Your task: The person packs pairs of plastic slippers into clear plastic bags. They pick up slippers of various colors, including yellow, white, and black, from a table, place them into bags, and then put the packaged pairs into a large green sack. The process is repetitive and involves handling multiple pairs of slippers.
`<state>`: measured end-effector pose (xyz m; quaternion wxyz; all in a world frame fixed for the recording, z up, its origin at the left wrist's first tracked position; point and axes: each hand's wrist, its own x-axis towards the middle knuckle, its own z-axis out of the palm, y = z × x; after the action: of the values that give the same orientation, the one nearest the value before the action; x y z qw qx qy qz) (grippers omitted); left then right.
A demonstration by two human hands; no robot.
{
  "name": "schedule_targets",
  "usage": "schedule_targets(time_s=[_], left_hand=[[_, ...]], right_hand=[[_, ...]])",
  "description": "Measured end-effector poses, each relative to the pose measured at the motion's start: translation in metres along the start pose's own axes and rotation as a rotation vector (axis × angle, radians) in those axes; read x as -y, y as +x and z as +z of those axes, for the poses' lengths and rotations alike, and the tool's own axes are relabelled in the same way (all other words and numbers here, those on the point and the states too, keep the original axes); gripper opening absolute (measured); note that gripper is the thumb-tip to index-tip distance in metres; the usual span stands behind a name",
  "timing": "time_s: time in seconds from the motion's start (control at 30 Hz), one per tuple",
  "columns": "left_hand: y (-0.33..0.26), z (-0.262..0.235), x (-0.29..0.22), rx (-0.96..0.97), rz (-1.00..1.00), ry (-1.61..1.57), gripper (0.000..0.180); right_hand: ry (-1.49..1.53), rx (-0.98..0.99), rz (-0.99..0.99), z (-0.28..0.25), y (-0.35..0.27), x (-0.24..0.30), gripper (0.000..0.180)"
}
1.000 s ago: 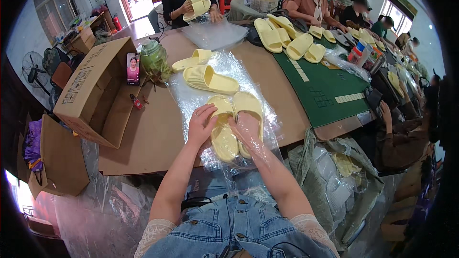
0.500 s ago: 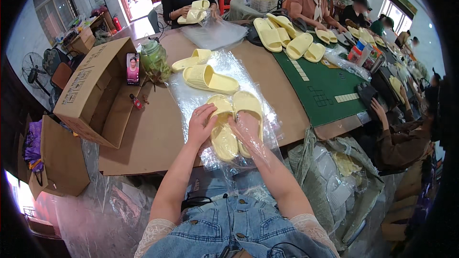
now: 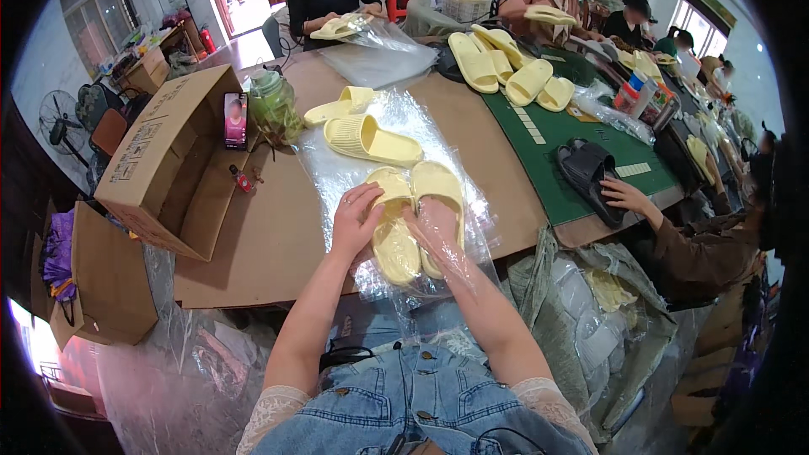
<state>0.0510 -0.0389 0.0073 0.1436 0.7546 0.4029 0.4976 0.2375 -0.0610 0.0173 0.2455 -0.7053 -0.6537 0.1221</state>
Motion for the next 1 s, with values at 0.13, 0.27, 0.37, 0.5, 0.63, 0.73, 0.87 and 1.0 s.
schedule_targets(time_s=[0.13,0.27,0.37,0.5,0.63,0.73,0.87,1.0], left_hand=[[0.000,-0.001,0.004,0.005,0.020,0.026,0.030],[0.000,-0.003,0.003,0.012,-0.001,0.025,0.030],[0.000,-0.001,-0.001,0.008,-0.003,0.005,0.029],[-0.002,0.002,0.000,-0.008,-0.015,-0.024,0.027],[-0.001,-0.004,0.003,-0.011,-0.003,-0.032,0.023],[0.001,-0.004,0.001,-0.005,0.008,-0.053,0.023],[0.001,0.000,0.004,-0.006,0.010,-0.060,0.025],[-0.003,-0.004,0.003,0.037,0.002,-0.053,0.030]], right_hand=[[0.056,0.047,-0.170,-0.009,-0.013,-0.001,0.049],[0.110,0.019,-0.377,-0.018,-0.061,-0.007,0.063],[0.072,0.056,-0.545,-0.042,-0.111,-0.011,0.061],[0.438,0.649,-0.764,-0.113,-0.144,-0.001,0.041],[1.010,0.841,-0.261,-0.191,-0.131,0.023,0.019],[0.576,0.134,-0.148,-0.164,-0.092,0.015,0.023],[0.066,0.021,-0.215,-0.097,-0.051,-0.002,0.043],[-0.166,-0.030,-0.188,-0.044,-0.031,0.007,0.051]])
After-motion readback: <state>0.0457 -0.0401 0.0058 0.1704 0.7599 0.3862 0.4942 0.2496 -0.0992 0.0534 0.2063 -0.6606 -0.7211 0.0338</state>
